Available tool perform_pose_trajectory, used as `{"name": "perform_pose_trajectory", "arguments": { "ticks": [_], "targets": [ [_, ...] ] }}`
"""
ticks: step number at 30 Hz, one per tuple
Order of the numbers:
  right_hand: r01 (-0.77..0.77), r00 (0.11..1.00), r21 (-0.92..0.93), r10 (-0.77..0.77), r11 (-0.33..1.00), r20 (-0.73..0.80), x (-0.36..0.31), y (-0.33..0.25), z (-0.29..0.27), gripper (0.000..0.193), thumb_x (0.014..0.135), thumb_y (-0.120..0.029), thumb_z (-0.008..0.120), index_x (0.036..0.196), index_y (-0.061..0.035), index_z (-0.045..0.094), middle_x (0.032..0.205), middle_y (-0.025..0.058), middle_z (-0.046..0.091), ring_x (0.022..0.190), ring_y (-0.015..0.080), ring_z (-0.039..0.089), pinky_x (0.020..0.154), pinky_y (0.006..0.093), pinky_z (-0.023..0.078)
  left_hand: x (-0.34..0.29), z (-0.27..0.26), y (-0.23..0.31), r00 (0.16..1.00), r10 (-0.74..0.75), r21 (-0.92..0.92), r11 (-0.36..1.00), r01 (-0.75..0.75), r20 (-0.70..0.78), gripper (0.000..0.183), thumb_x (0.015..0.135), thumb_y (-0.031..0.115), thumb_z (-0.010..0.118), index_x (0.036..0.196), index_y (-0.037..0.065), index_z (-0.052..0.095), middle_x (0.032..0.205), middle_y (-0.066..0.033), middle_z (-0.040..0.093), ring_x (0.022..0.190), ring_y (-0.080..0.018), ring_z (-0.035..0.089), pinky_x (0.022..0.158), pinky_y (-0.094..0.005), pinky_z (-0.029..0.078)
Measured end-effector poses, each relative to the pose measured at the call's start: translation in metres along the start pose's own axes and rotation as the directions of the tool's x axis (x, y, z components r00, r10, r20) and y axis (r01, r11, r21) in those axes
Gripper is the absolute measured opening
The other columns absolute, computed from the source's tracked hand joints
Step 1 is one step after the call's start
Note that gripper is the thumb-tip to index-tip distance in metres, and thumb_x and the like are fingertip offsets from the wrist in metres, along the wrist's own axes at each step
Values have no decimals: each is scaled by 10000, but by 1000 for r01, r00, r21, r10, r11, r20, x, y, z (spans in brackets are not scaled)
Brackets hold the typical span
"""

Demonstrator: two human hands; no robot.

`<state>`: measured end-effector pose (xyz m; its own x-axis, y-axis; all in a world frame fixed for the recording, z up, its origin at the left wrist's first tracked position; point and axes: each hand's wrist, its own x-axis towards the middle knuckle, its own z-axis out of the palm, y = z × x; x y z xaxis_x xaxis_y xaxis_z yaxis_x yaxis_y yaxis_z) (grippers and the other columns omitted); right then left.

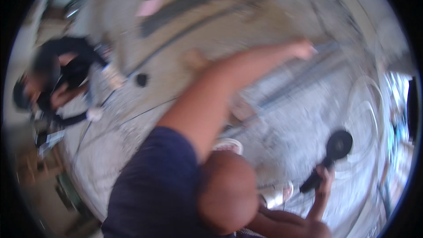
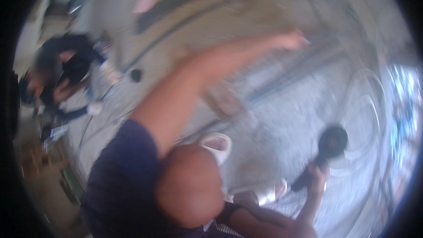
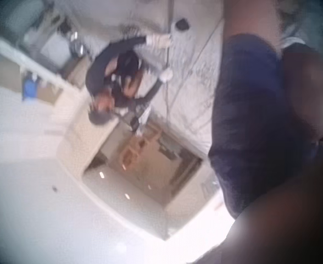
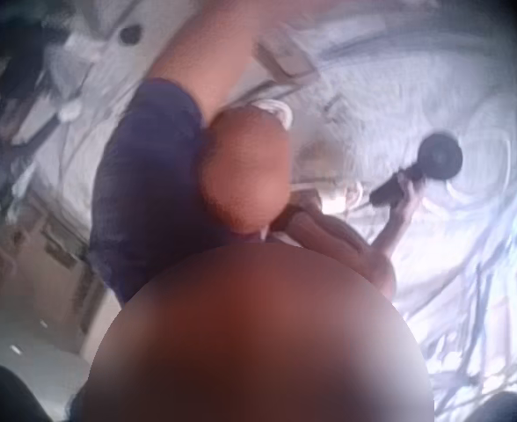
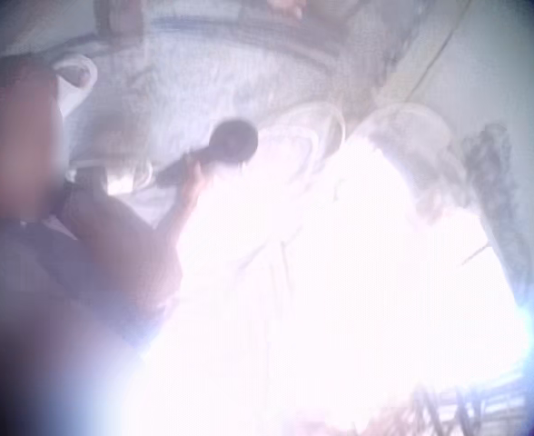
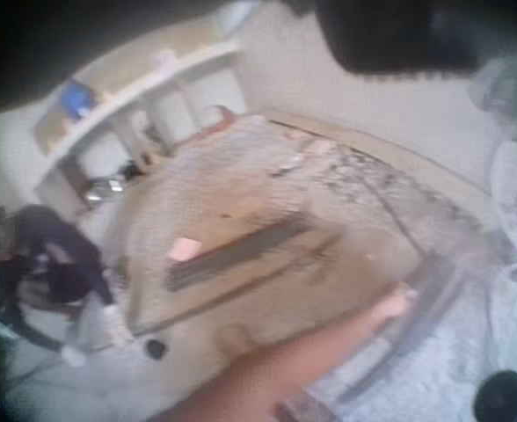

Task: The person uses an angle grinder to cut several metal rods to length. They position each rod on a wooden block, cut it, and then set the cut piece aside. Another person is visible in the background measuring rods.

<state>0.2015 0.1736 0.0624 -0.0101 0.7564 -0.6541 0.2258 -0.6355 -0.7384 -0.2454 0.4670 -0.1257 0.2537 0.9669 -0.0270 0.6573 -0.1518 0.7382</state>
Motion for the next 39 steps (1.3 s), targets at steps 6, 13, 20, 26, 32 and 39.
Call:
{"name": "perform_pose_trajectory", "arguments": {
  "ticks": [6, 13, 20, 26, 32, 39],
  "targets": [
    [79, 995, -222, -63, 972, 79, 13, -30, 11, 565, 724, -28, 754, 1259, -12, 572, 1058, 75, 662, 912, 183, 661, 813, 333, 555, -54, -66, 77, 903, -364, -382, 820, 426, 226, 368, 1119, 301, 522, 1147, -27, 686, 869, -60, 611, 653, -154, 534, 558, -311, 464],
    [162, 967, -490, -40, 857, 250, 14, -79, 57, 635, 711, -39, 798, 1290, 8, 543, 1071, 102, 666, 954, 179, 669, 823, 338, 570, -45, -76, 71, 877, -342, -433, 771, 467, 337, 337, 1125, 278, 523, 1101, -29, 660, 880, -72, 604, 693, -152, 551, 550, -322, 491],
    [206, 959, -652, -18, 730, 283, 11, -92, 128, 771, 690, -156, 863, 1372, 4, 541, 1183, 140, 674, 1073, 266, 670, 964, 393, 540, -38, -63, 53, 915, -324, -233, 896, 379, 243, 359, 1118, 310, 541, 1036, -2, 698, 818, -66, 649, 601, -159, 539, 548, -363, 457],
    [178, 958, -525, -26, 832, 284, 18, -70, 161, 805, 680, -211, 872, 1396, -19, 558, 1217, 170, 711, 1126, 304, 699, 1011, 411, 528, -47, -72, 54, 904, -353, -513, 745, 427, 240, 323, 1112, 290, 547, 1120, 5, 699, 816, -49, 642, 596, -132, 516, 536, -335, 439],
    [256, 958, -556, -132, 791, 253, 18, -45, 154, 780, 664, -222, 883, 1355, -23, 578, 1176, 179, 723, 1104, 323, 708, 986, 410, 528, -59, -74, 64, 900, -396, -488, 758, 432, 181, 331, 1105, 300, 563, 1185, 12, 706, 841, -38, 658, 679, -132, 546, 598, -322, 455],
    [220, 969, -530, -122, 819, 214, 20, -45, 150, 761, 660, -214, 879, 1337, -33, 580, 1167, 174, 727, 1082, 329, 710, 973, 421, 532, -62, -74, 67, 897, -431, -389, 813, 434, 100, 351, 1096, 338, 578, 1235, 55, 733, 952, -37, 736, 818, -165, 631, 763, -362, 513]
  ]
}}
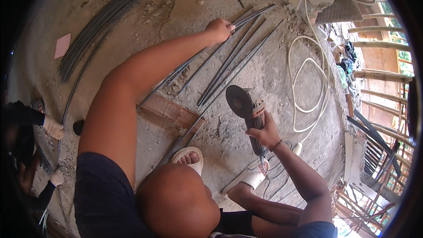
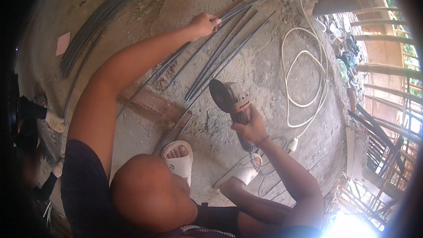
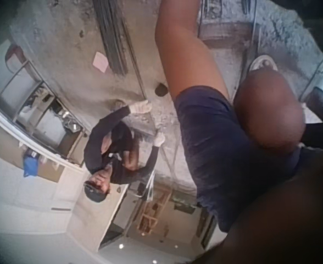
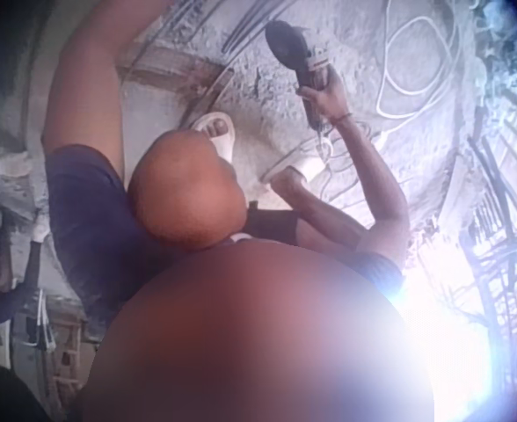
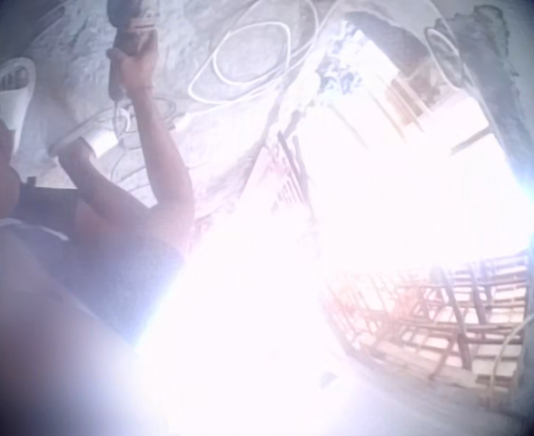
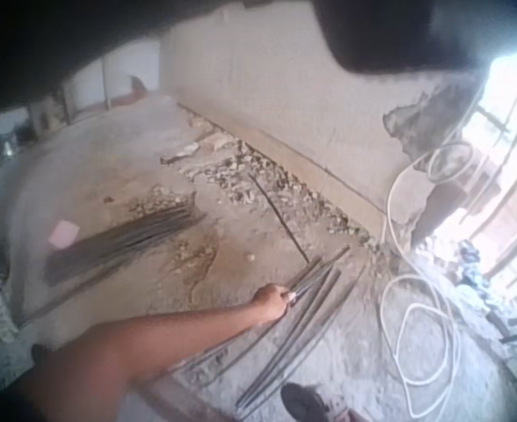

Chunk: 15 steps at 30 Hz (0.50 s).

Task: The person uses an angle grinder to cut several metal rods to length. They position each rod on a wooden block, cut it, and then set the cut piece aside. Another person is visible in the background measuring rods.

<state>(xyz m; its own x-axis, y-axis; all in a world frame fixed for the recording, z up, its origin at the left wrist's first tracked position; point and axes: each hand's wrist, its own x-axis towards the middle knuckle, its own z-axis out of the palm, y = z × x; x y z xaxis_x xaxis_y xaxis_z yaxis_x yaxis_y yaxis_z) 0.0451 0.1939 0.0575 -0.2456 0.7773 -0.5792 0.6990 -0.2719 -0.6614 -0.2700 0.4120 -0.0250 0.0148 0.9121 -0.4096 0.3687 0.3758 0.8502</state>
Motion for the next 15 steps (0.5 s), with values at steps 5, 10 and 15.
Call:
{"name": "perform_pose_trajectory", "arguments": {
  "ticks": [5, 10, 15],
  "targets": [
    [0, 1000, -26, -1, 1000, -15, 5, -3, -4, 733, 667, -200, 874, 1321, -29, 589, 1161, 173, 729, 1074, 325, 712, 965, 423, 536, -2, 1, 2, 1000, -9, -26, 1000, 9, -18, 365, 1092, 350, 586, 1238, 49, 730, 975, -54, 750, 871, -176, 659, 801, -364, 522],
    [33, 999, 4, -33, 999, -23, 10, -7, -5, 718, 674, -194, 874, 1312, -24, 592, 1150, 179, 732, 1060, 328, 716, 963, 421, 538, 0, 1, 3, 1000, 20, 30, 999, -20, -2, 367, 1095, 348, 582, 1251, 51, 730, 972, -51, 750, 862, -170, 657, 795, -361, 526],
    [25, 1000, -81, -26, 996, -11, 16, -16, -6, 762, 665, -243, 880, 1329, -14, 586, 1134, 208, 733, 1061, 343, 719, 960, 425, 541, -1, 2, 4, 1000, 20, 16, 1000, -20, -10, 367, 1095, 342, 584, 1249, 42, 730, 970, -39, 746, 803, -154, 642, 743, -351, 523]
  ]
}}
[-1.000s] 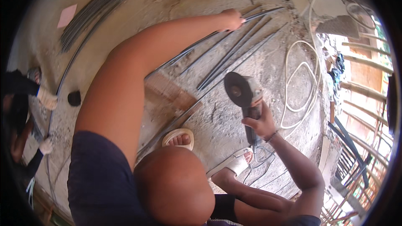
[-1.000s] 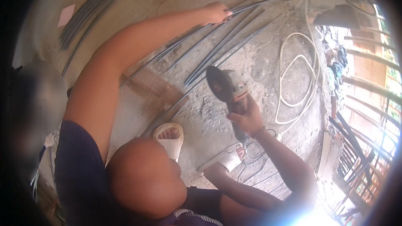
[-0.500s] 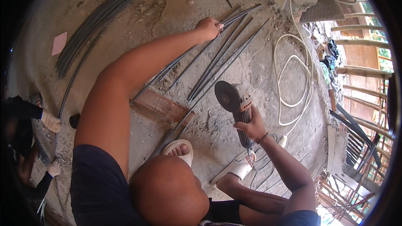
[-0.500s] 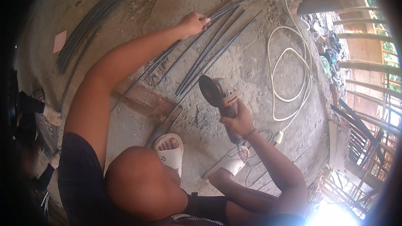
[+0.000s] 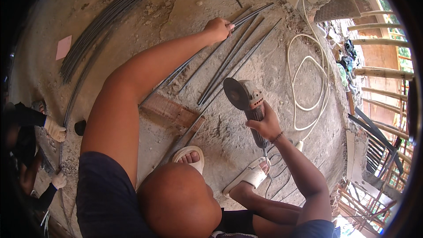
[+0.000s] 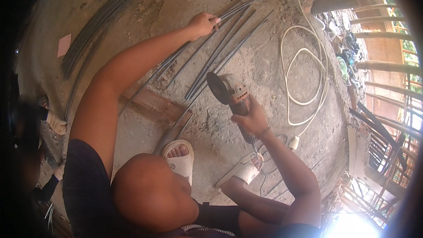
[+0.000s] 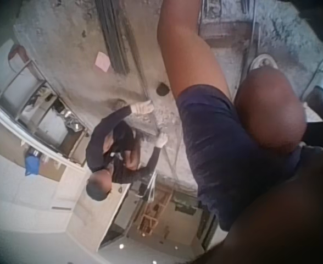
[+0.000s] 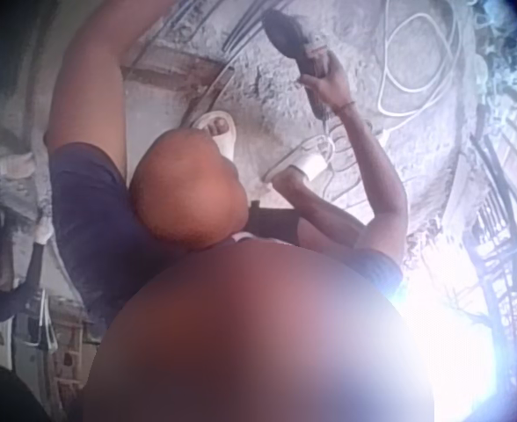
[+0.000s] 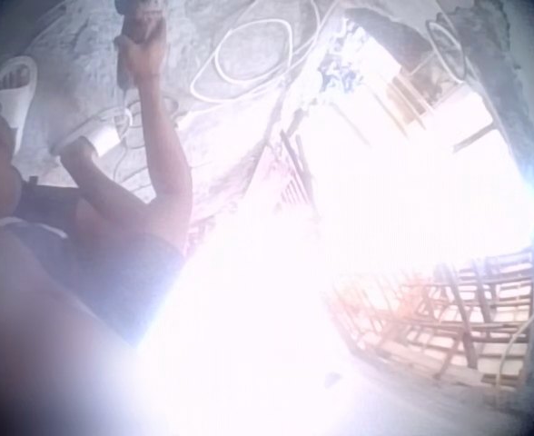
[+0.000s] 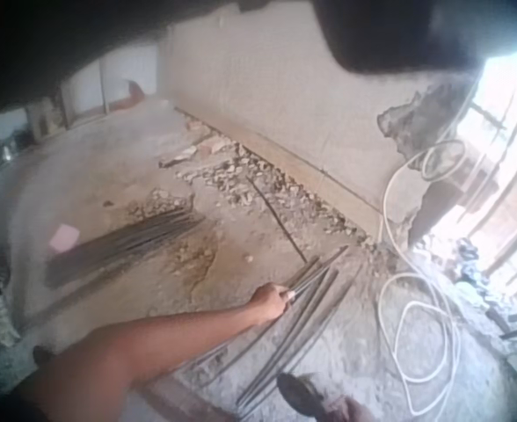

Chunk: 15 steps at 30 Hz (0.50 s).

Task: The person uses an angle grinder to cut several metal rods to length. They position each rod on a wooden block, cut it, and then set the cut piece aside. Another person is visible in the background measuring rods.

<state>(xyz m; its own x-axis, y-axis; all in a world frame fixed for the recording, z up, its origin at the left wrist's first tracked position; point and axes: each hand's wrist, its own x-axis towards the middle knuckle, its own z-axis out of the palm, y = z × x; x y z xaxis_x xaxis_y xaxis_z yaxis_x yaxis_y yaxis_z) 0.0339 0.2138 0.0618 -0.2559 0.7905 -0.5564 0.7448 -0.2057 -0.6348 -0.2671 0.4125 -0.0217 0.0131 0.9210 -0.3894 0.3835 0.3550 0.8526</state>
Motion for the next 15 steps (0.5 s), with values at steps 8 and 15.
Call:
{"name": "perform_pose_trajectory", "arguments": {
  "ticks": [8, 15],
  "targets": [
    [119, 991, -107, -125, 987, -50, 21, -19, 16, 747, 648, -223, 852, 1299, 37, 594, 1100, 281, 728, 1049, 425, 720, 912, 465, 554, 6, -2, -6, 997, 52, -30, 998, -51, 52, 331, 1089, 339, 597, 1093, 54, 764, 764, -41, 695, 501, -116, 514, 513, -310, 422],
    [118, 993, -156, -112, 981, 47, 33, -62, 33, 709, 633, -203, 848, 1254, 32, 598, 1075, 190, 735, 954, 320, 727, 871, 410, 568, 10, -6, -5, 994, 3, -271, 962, 27, 109, 321, 1088, 266, 614, 1142, -26, 736, 894, -96, 721, 585, -133, 560, 508, -318, 439]
  ]
}}
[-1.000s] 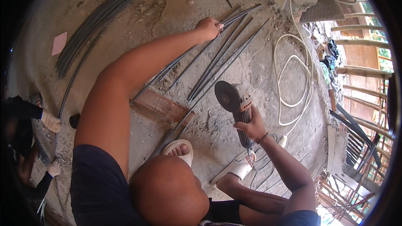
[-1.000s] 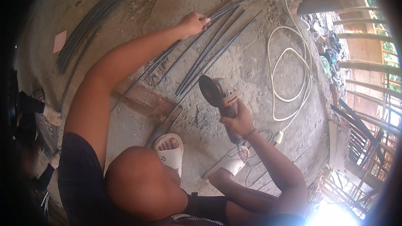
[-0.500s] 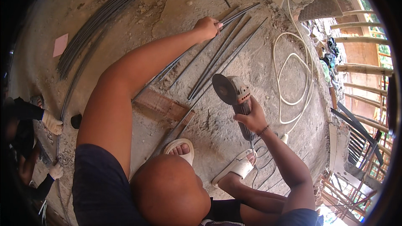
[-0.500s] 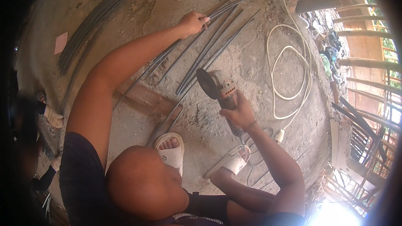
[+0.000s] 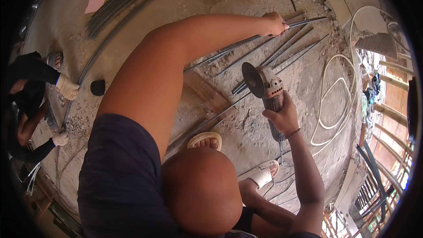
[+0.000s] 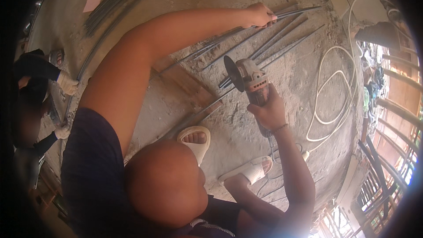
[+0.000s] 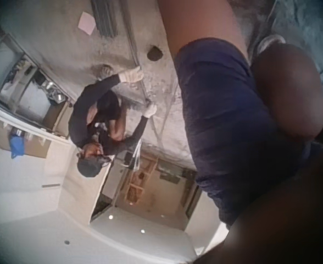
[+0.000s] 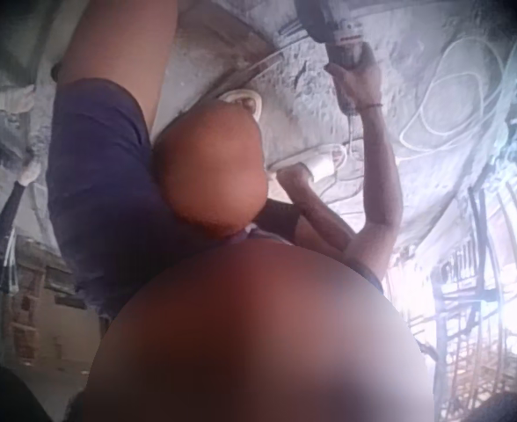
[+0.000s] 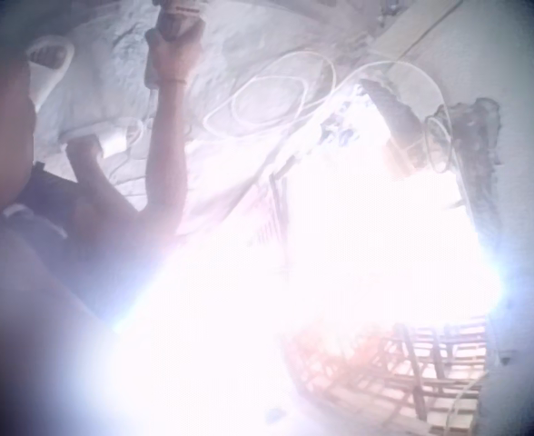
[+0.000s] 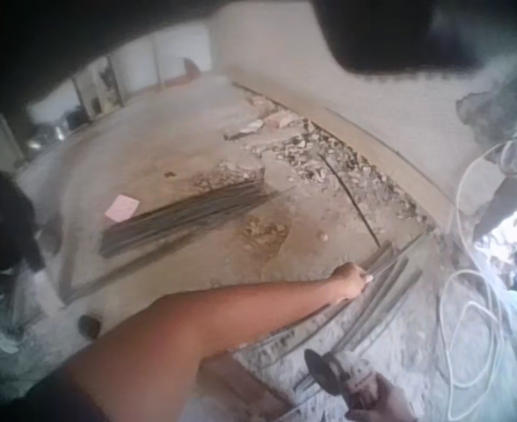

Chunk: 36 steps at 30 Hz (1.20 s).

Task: The person uses an angle grinder to cut several metal rods to length. They position each rod on a wooden block, cut it, and then set the cut piece aside. Another person is visible in the background measuring rods.

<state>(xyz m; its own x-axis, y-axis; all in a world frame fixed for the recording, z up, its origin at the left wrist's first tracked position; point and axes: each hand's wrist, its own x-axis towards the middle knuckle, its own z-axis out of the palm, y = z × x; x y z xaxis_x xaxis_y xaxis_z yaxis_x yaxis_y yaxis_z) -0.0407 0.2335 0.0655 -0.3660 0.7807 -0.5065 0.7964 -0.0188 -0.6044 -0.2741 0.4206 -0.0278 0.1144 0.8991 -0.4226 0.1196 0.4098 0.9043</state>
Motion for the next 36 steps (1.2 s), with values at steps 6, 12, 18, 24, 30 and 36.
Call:
{"name": "perform_pose_trajectory", "arguments": {
  "ticks": [6, 12, 18, 24, 30, 36],
  "targets": [
    [-30, 999, -169, 32, 985, 8, 20, -23, 16, 693, 654, -226, 826, 1266, 11, 602, 984, 235, 732, 875, 375, 729, 815, 446, 569, 2, -3, 5, 996, -78, -79, 994, 82, 54, 317, 1093, 238, 606, 1178, -47, 715, 929, -100, 720, 641, -138, 584, 496, -335, 437],
    [22, 1000, -155, -25, 988, -16, 32, -34, 31, 607, 681, -271, 852, 1129, 10, 556, 935, 258, 720, 899, 447, 716, 798, 503, 557, 8, -1, 0, 995, -75, -89, 993, 80, 62, 271, 1090, 239, 613, 1071, -13, 710, 858, -79, 706, 597, -134, 563, 476, -334, 411],
    [-9, 1000, -231, 3, 973, -24, 41, -40, 34, 611, 657, -236, 832, 1170, 6, 608, 961, 242, 732, 880, 424, 726, 798, 471, 567, 14, 4, -3, 992, -123, -94, 988, 123, 0, 322, 1079, 287, 641, 849, 76, 717, 756, -30, 681, 561, -120, 537, 458, -321, 393],
    [27, 999, -211, -30, 977, -13, 44, -42, 35, 563, 689, -268, 834, 1102, 8, 570, 931, 266, 721, 908, 466, 710, 799, 504, 553, 14, 2, -2, 993, -115, -120, 986, 117, 28, 261, 1078, 228, 636, 1084, -12, 739, 846, -75, 728, 593, -134, 579, 519, -336, 427],
    [8, 1000, -214, -10, 977, -6, 42, -45, 34, 579, 693, -277, 831, 1132, 2, 577, 943, 265, 727, 913, 466, 712, 804, 500, 555, 8, 1, 1, 993, -122, -99, 988, 122, 1, 269, 1078, 225, 635, 1105, -23, 736, 895, -87, 741, 615, -138, 593, 530, -335, 445],
    [-14, 1000, -218, 19, 976, 19, 43, -47, 34, 622, 688, -282, 849, 1173, -9, 570, 973, 257, 736, 920, 445, 723, 821, 491, 563, 7, 1, 4, 990, -143, -147, 979, 142, 3, 269, 1078, 218, 634, 1105, -31, 732, 905, -98, 739, 617, -141, 589, 534, -333, 449]
  ]
}}
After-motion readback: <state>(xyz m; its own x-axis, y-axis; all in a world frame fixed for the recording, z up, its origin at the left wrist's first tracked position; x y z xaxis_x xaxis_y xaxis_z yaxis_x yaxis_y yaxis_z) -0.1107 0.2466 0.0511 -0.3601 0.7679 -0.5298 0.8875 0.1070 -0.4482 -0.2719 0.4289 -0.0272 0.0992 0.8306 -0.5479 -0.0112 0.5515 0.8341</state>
